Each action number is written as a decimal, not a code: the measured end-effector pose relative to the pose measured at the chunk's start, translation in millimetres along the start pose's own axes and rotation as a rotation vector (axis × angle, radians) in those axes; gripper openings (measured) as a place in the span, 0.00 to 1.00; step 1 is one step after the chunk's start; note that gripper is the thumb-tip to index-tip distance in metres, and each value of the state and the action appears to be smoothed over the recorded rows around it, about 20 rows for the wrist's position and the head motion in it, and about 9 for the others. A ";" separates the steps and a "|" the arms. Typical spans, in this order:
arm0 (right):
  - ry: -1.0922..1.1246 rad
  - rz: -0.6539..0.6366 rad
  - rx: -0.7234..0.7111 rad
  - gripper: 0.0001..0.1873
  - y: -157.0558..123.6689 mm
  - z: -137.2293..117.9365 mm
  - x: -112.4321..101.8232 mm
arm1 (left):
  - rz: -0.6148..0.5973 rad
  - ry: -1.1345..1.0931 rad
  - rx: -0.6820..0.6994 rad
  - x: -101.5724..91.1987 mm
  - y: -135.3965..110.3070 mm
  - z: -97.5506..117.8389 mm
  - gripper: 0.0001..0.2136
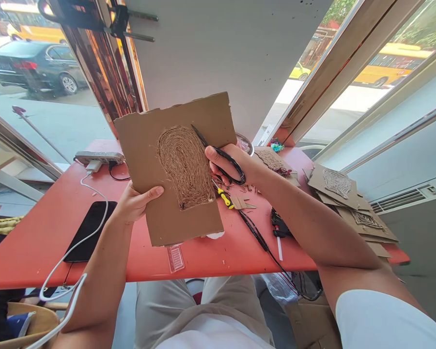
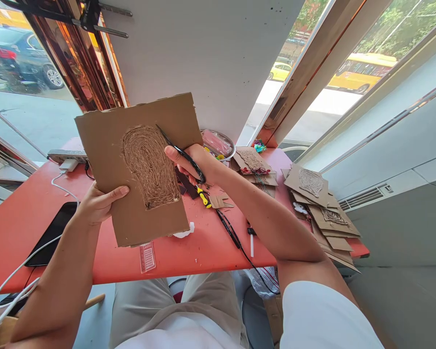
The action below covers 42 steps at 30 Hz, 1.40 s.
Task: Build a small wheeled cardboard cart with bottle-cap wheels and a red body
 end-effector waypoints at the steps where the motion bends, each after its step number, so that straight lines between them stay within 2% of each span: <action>1: 0.007 0.014 0.003 0.37 0.1 1.2 0.0 | -0.002 0.002 -0.004 -0.7 0.4 -0.9 0.34; 4: 0.024 0.040 -0.011 0.39 1.2 4.5 -0.5 | 0.000 0.016 -0.002 -3.5 2.9 -3.5 0.29; 6: 0.014 0.011 -0.019 0.38 1.5 5.5 -0.7 | 0.012 0.019 0.011 -5.2 4.7 -4.0 0.26; 10: -0.071 -0.069 -0.020 0.36 -0.6 2.3 -2.5 | -0.006 0.017 -0.005 -2.1 4.2 -2.8 0.25; 15: -0.160 -0.049 -0.043 0.34 0.9 -5.5 -1.9 | -0.016 -0.013 -0.033 2.5 -0.4 2.4 0.24; 19: -0.080 0.018 -0.049 0.33 9.1 0.1 1.3 | -0.011 -0.018 -0.029 -2.0 -0.6 3.6 0.28; 24: -0.013 0.057 -0.087 0.37 14.7 7.6 8.5 | 0.029 0.036 -0.012 -9.8 3.9 -3.2 0.40; 28: 0.178 0.191 -0.037 0.37 28.0 8.1 11.9 | 0.072 -0.079 0.024 -7.1 7.4 -2.1 0.36; 31: 0.419 0.348 0.035 0.38 45.3 8.3 13.2 | 0.003 -0.173 0.062 7.4 4.1 -2.0 0.38; 34: 0.571 0.475 0.043 0.39 56.2 9.0 23.6 | -0.070 -0.184 0.065 25.6 -3.0 -12.4 0.45; 36: 0.596 0.498 0.030 0.39 56.5 10.2 38.7 | -0.010 -0.176 0.124 27.7 -4.2 -18.4 0.46; 38: 0.591 0.468 0.046 0.39 53.3 12.7 57.0 | 0.123 -0.154 0.146 19.3 -0.2 -23.6 0.39; 40: 0.601 0.433 0.113 0.39 50.0 16.9 71.3 | 0.247 -0.098 0.149 6.5 6.9 -26.0 0.30; 42: 0.618 0.397 0.212 0.38 49.0 21.2 77.9 | 0.328 -0.101 0.190 -4.5 13.8 -23.9 0.28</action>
Point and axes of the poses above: each hand's wrist, its own y-axis towards the middle knuckle, its own x-axis out of the palm, z = x × y, the point moved 5 cm from there along y, towards the middle knuckle, and after that the axes turned 14 degrees about z, right-handed, at the moved point
